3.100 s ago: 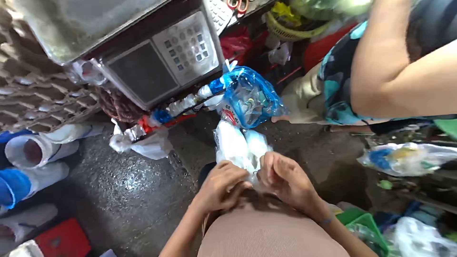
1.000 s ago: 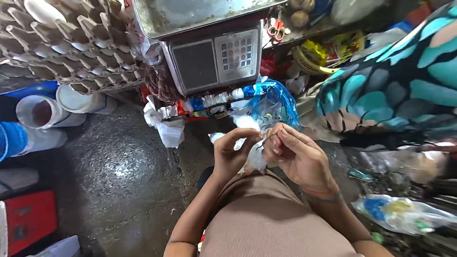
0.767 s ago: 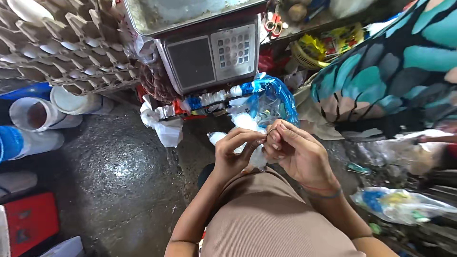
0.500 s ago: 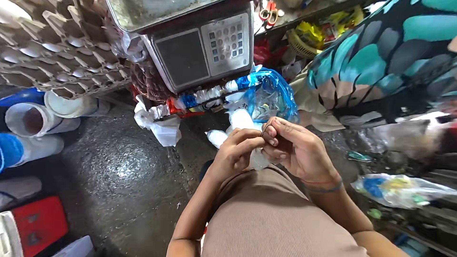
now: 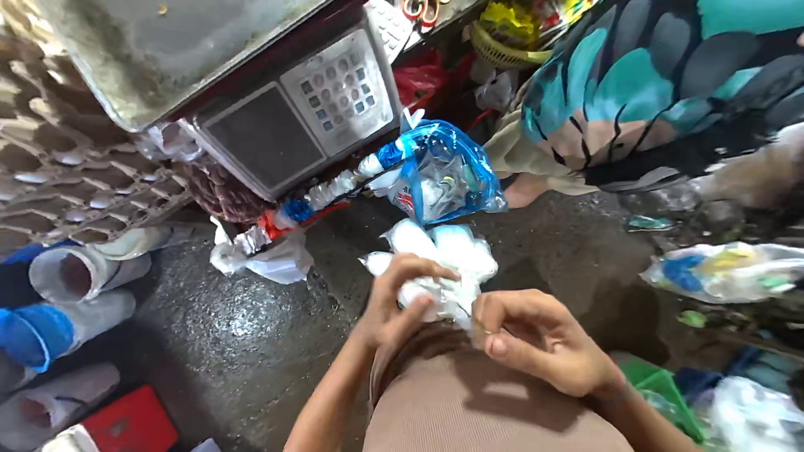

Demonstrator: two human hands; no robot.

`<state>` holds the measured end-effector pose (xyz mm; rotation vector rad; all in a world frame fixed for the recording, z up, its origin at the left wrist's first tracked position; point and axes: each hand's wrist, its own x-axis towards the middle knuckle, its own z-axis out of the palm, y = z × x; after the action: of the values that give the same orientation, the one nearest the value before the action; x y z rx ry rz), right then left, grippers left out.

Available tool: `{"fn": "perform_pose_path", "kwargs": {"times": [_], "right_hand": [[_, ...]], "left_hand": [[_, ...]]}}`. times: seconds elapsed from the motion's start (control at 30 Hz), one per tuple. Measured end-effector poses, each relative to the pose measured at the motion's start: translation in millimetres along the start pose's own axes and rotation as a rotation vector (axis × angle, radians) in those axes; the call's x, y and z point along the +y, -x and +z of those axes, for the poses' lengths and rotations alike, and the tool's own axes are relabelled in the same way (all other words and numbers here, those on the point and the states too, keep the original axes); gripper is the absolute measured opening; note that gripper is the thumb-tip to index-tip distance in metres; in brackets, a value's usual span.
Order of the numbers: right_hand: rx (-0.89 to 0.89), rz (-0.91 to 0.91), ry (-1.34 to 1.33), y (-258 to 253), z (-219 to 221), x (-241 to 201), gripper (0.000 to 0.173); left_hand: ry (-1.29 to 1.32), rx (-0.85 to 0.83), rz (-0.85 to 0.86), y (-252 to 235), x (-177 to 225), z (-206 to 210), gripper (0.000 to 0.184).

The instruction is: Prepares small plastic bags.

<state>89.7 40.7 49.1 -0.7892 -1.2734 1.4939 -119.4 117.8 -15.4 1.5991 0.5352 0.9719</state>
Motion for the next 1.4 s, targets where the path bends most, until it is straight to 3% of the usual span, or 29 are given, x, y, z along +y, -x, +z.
{"fn": "perform_pose_path", "kwargs": {"times": [0.1, 0.17, 0.23, 0.33, 0.4, 0.47, 0.57, 0.67, 0.73, 0.8, 0.87, 0.93, 1.03, 1.1, 1.17, 1.23, 1.3, 1.37, 1.4], "right_hand": [[0.002, -0.017, 0.047, 8.6, -5.3, 7.8, 0.028], [0.041, 0.005, 0.045, 14.8, -9.0, 10.9, 0.030], [0.083, 0.023, 0.039, 21.6, -12.6, 14.2, 0.031], [0.150, 0.040, 0.054, 32.4, -17.8, 20.9, 0.034], [0.193, 0.043, 0.066, 41.0, -19.9, 24.7, 0.035], [0.235, 0.034, 0.056, 48.9, -23.3, 29.4, 0.037], [0.296, 0.023, 0.025, 59.8, -28.2, 35.7, 0.038], [0.348, 0.017, 0.028, 66.0, -32.7, 39.4, 0.035], [0.355, 0.023, 0.052, 66.4, -36.7, 38.5, 0.034], [0.342, 0.025, 0.076, 64.3, -42.5, 36.3, 0.032], [0.327, 0.028, 0.093, 59.8, -48.7, 32.7, 0.032], [0.312, 0.026, 0.105, 52.6, -54.8, 30.7, 0.032], [0.278, 0.027, 0.118, 44.5, -57.4, 30.9, 0.032], [0.253, 0.012, 0.124, 40.7, -55.6, 30.3, 0.032], [0.234, -0.010, 0.110, 41.3, -53.3, 29.8, 0.032], [0.240, -0.029, 0.082, 44.3, -51.2, 31.5, 0.033], [0.260, -0.041, 0.046, 47.3, -50.4, 35.6, 0.034], [0.273, -0.048, 0.008, 49.5, -50.0, 41.5, 0.033], [0.281, -0.049, -0.002, 49.5, -49.3, 44.4, 0.033]], "left_hand": [[-0.433, -0.128, -0.132, -74.6, -12.4, -19.7, 0.027], [-0.744, -0.445, -0.319, -131.6, -37.2, -11.9, 0.024], [-0.938, -0.790, -0.610, -179.6, -68.0, 17.1, 0.026], [-1.129, -1.051, -0.897, -209.9, -124.6, 66.9, 0.027], [-1.115, -0.984, -1.054, -207.9, -165.2, 82.7, 0.036], [-1.101, -0.805, -1.168, -195.6, -204.8, 84.9, 0.046], [-1.063, -0.725, -1.097, -175.8, -207.7, 78.1, 0.049], [-1.009, -0.625, -0.777, -148.5, -196.8, 45.2, 0.045], [-1.074, -0.755, -0.841, -175.0, -175.1, 41.7, 0.043], [-1.104, -0.723, -0.882, -196.4, -170.8, 45.9, 0.038], [-1.117, -0.783, -0.958, -212.9, -139.4, 47.2, 0.038], [-1.114, -0.838, -0.890, -211.6, -129.0, 43.8, 0.033], [-1.074, -0.909, -0.945, -190.6, -142.1, 48.4, 0.041], [-1.061, -0.724, -0.828, -149.2, -184.9, 45.4, 0.052], [-1.046, -0.519, -0.738, -112.5, -214.0, 46.3, 0.049], [-1.009, -0.519, -0.876, -116.8, -187.9, 47.5, 0.045], [-0.970, -0.702, -1.079, -156.3, -185.2, 48.3, 0.060], [-1.039, -0.663, -0.819, -150.7, -216.6, 41.6, 0.052], [-1.089, -0.639, -0.672, -145.4, -205.5, 39.1, 0.046]]}}
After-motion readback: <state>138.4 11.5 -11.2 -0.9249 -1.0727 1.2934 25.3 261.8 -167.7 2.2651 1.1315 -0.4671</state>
